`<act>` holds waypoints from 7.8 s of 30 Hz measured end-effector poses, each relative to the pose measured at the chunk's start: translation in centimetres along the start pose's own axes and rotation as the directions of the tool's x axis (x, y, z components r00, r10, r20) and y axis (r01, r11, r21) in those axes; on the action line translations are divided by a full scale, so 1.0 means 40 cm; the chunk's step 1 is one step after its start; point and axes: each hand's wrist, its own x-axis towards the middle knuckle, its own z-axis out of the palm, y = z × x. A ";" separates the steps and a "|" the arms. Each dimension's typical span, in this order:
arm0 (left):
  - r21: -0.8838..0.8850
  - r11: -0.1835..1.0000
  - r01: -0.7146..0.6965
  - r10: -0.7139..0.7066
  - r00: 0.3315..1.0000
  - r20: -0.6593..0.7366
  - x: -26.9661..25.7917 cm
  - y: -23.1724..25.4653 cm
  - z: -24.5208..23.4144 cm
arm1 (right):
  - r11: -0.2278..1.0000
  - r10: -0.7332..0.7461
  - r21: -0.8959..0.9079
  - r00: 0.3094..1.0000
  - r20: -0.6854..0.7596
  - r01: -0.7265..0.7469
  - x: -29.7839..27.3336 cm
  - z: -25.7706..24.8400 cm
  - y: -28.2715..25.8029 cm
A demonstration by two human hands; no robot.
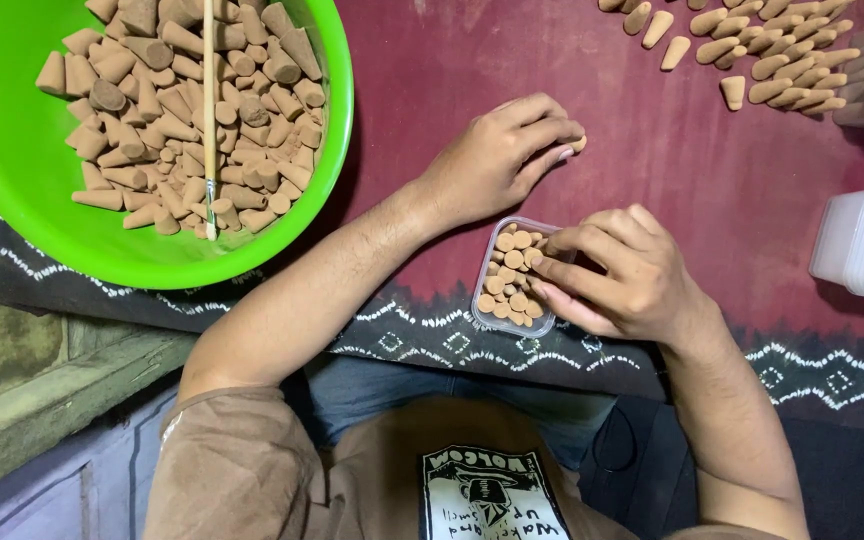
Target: Cleaning a small plastic container using a brush and a wooden stick to remove residue from incense cones.
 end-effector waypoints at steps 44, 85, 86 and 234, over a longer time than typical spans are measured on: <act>-0.112 0.984 0.139 -0.141 0.990 -0.008 -0.016 -0.002 0.002 | 0.991 0.057 0.129 0.995 -0.086 -0.046 -0.011 0.003 0.028; -0.607 0.752 0.259 -0.253 0.963 0.096 -0.010 0.095 -0.022 | 0.935 0.295 0.303 0.876 -0.381 -0.183 -0.077 0.041 0.049; -0.642 0.724 0.252 -0.246 0.964 0.100 -0.009 0.088 -0.021 | 0.946 0.226 0.307 0.895 -0.385 -0.107 -0.088 0.047 0.056; -0.182 0.902 0.392 -0.405 0.913 -0.044 -0.008 0.030 -0.022 | 0.227 0.936 -0.522 0.333 -0.118 -0.822 -0.287 -0.383 0.037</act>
